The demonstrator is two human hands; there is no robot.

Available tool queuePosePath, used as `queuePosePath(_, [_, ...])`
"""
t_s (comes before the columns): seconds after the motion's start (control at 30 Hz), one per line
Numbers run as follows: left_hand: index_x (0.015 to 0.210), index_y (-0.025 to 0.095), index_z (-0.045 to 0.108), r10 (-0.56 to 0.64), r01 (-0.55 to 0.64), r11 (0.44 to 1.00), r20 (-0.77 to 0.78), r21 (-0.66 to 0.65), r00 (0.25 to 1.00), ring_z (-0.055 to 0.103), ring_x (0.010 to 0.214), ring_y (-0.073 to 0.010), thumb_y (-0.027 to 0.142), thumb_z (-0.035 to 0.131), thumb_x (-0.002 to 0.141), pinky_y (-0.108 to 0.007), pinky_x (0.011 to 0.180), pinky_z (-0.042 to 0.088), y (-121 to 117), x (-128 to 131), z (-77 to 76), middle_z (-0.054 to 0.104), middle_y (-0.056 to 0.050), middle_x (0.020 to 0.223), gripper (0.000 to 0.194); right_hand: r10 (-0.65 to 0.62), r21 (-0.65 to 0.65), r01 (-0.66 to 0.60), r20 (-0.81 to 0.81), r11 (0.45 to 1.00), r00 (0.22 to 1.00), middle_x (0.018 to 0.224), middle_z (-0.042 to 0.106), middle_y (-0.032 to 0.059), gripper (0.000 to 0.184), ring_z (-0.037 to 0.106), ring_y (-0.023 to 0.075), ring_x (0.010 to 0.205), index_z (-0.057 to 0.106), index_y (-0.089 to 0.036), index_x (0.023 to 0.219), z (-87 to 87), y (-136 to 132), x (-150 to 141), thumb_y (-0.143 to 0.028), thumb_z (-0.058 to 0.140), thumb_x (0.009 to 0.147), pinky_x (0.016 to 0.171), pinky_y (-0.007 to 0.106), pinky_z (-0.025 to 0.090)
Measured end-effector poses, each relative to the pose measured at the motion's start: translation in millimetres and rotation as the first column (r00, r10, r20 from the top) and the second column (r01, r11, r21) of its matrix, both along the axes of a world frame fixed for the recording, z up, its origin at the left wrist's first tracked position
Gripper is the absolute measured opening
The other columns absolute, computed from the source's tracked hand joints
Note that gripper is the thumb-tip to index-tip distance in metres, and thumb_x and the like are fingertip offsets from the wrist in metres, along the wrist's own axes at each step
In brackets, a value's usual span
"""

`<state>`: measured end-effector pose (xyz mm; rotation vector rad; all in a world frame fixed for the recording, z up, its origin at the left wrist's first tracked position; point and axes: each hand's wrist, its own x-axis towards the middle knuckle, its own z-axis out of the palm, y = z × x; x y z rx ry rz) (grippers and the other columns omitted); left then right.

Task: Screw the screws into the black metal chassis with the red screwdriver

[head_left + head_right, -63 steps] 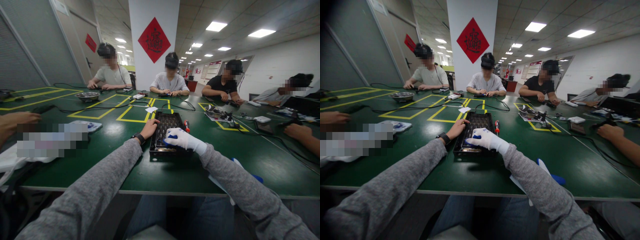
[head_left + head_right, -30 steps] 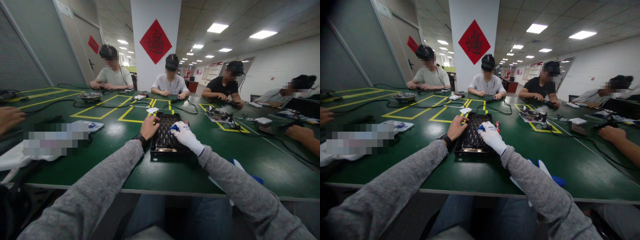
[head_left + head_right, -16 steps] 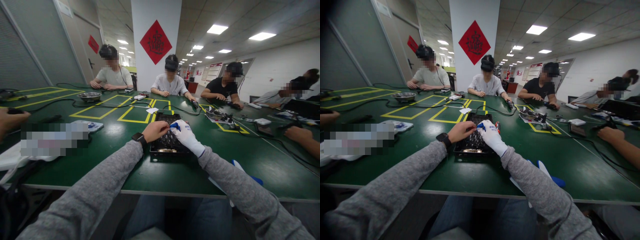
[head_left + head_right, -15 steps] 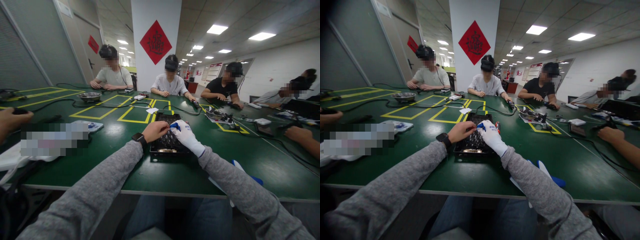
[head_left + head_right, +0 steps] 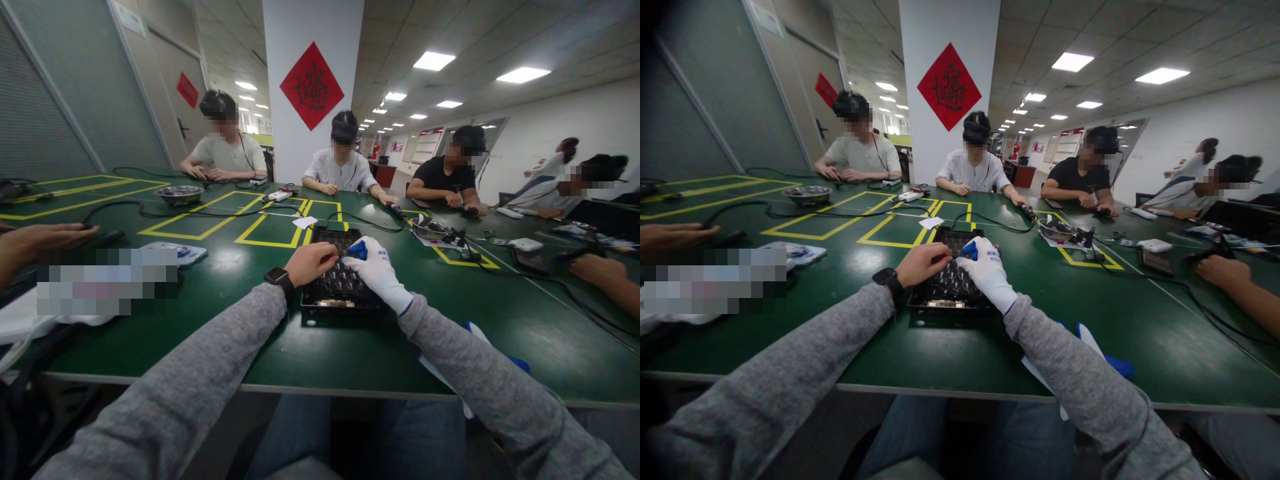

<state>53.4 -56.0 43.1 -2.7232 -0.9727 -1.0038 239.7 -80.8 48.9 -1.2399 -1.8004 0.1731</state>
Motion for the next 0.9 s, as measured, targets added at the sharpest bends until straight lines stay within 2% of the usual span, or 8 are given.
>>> queuePosePath(0.1, [0.085,0.018,0.058,-0.001,0.001,1.0,-0.005,0.021,1.0,0.051,0.069,-0.0135,0.028,0.041,0.086,-0.024,0.065,0.038,-0.1,-0.2,-0.2,0.056,-0.003,0.076,0.02,0.068,-0.044,-0.068,0.005,0.997,0.998,0.073,0.061,-0.0004,0.018,0.055,0.013,0.069,0.059,-0.017,0.076,0.1,-0.2,-1.6,-0.035,0.058,0.073,0.067,0.026,0.041])
queuePosePath(0.3, [0.086,0.018,0.057,0.0,0.0,0.998,-0.001,0.056,1.0,0.052,0.071,-0.0134,0.028,0.039,0.088,-0.024,0.065,0.038,-1.3,-0.6,0.9,0.057,-0.003,0.08,0.021,0.101,-0.027,-0.101,0.028,0.995,0.994,0.08,0.066,0.0012,0.018,0.059,0.0139,0.076,0.064,-0.017,0.081,0.9,-2.3,-5.3,-0.033,0.056,0.076,0.072,0.026,0.042])
queuePosePath(0.53, [0.091,0.017,0.058,-0.054,0.058,0.995,-0.053,0.08,0.997,0.055,0.08,-0.0152,0.03,0.034,0.09,-0.025,0.07,0.039,-0.4,-0.7,2.1,0.06,-0.005,0.086,0.027,0.099,0.009,-0.101,0.135,0.995,0.986,0.083,0.064,0.0027,0.02,0.056,0.0142,0.078,0.062,-0.017,0.085,2.8,-3.6,-4.5,-0.033,0.054,0.078,0.074,0.026,0.041])
queuePosePath(0.67, [0.091,0.018,0.058,-0.045,0.05,0.997,-0.078,0.066,0.996,0.056,0.082,-0.0162,0.031,0.034,0.09,-0.026,0.071,0.039,-1.5,-2.1,4.6,0.061,-0.005,0.088,0.027,0.104,0.004,-0.107,0.2,0.994,0.974,0.086,0.061,0.004,0.02,0.053,0.0143,0.081,0.059,-0.016,0.086,6.6,-3.7,-5.6,-0.032,0.049,0.081,0.076,0.027,0.038])
queuePosePath(0.8, [0.085,0.018,0.058,0.075,-0.069,0.993,-0.071,0.092,0.995,0.055,0.077,-0.017,0.035,0.034,0.089,-0.027,0.068,0.036,-5.3,-5.0,8.5,0.061,-0.006,0.083,0.03,0.147,-0.16,-0.119,0.173,0.98,0.974,0.069,0.054,-0.0004,0.021,0.047,0.0114,0.066,0.055,-0.015,0.074,19.2,-2.1,-10.8,-0.033,0.047,0.079,0.064,0.025,0.036])
queuePosePath(0.87, [0.08,0.018,0.057,0.197,-0.196,0.977,-0.004,0.089,0.98,0.054,0.074,-0.017,0.037,0.03,0.09,-0.027,0.066,0.034,-4.9,-7.5,7.8,0.06,-0.006,0.079,0.035,0.23,-0.335,-0.18,0.114,0.925,0.967,0.06,0.049,-0.003,0.023,0.042,0.0092,0.058,0.052,-0.014,0.065,26.9,-1.4,-15.4,-0.035,0.052,0.075,0.058,0.023,0.033])
queuePosePath(0.9, [0.078,0.018,0.057,0.266,-0.268,0.961,0.033,0.073,0.963,0.053,0.073,-0.0169,0.038,0.027,0.091,-0.027,0.064,0.033,-3.3,-9.0,6.3,0.06,-0.006,0.077,0.038,0.287,-0.43,-0.224,0.087,0.875,0.954,0.057,0.047,-0.004,0.025,0.04,0.0082,0.055,0.051,-0.014,0.062,30.4,-1.5,-18.1,-0.036,0.055,0.072,0.055,0.023,0.032])
